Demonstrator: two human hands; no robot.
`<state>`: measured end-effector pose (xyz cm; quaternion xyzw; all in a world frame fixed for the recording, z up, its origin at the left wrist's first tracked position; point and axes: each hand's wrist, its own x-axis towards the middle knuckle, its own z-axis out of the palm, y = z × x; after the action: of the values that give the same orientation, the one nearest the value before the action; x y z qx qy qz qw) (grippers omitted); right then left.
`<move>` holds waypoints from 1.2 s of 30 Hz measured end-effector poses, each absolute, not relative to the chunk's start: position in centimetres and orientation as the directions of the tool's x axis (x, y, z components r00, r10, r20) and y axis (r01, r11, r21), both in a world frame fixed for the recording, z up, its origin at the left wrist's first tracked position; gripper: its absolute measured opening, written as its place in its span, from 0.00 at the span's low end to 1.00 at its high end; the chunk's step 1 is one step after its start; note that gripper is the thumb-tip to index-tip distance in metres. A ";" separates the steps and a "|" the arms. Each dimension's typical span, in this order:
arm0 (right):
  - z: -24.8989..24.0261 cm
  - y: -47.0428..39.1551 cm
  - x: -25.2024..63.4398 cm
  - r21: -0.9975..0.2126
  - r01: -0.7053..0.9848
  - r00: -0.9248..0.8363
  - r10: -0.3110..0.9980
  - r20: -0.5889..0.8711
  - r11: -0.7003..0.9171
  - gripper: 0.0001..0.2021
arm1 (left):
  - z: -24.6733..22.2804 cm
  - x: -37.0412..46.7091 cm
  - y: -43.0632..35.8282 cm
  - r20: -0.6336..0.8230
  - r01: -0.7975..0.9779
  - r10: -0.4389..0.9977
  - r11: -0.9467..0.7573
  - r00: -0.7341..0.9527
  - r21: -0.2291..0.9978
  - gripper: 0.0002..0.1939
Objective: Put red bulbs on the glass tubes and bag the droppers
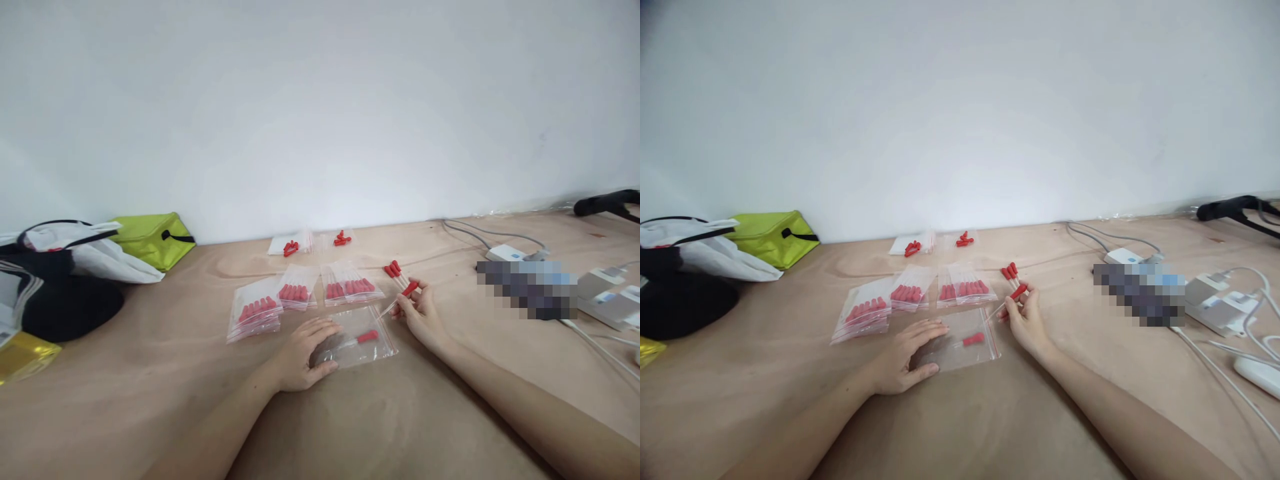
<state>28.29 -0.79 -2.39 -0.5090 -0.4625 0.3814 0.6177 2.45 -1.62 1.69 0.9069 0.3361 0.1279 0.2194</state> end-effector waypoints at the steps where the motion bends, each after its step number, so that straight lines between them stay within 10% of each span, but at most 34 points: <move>1: -2.3 -0.8 28.4 -0.980 0.030 0.301 0.933 0.197 0.198 0.23 | 1.7 2.4 -1.6 0.085 0.552 0.666 -0.677 0.741 0.486 0.27; 7: -2.1 -0.9 29.5 -0.970 0.119 0.382 0.892 0.242 0.213 0.23 | 1.4 2.4 -1.6 0.093 0.543 0.659 -0.683 0.746 0.489 0.27; 19: -1.7 -2.2 26.5 -0.969 -0.232 0.239 0.971 0.024 0.081 0.25 | 1.2 2.1 -1.6 0.056 0.576 0.676 -0.665 0.735 0.474 0.29; 36: -2.0 -2.2 27.9 -0.999 -0.046 -0.204 0.979 -0.004 -0.014 0.18 | 1.2 2.1 -1.5 0.043 0.578 0.673 -0.665 0.739 0.473 0.29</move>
<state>27.95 -2.19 -2.00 -0.4364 -0.5346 0.5625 0.4554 2.11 -1.48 1.21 0.9060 0.3452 0.1074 0.2201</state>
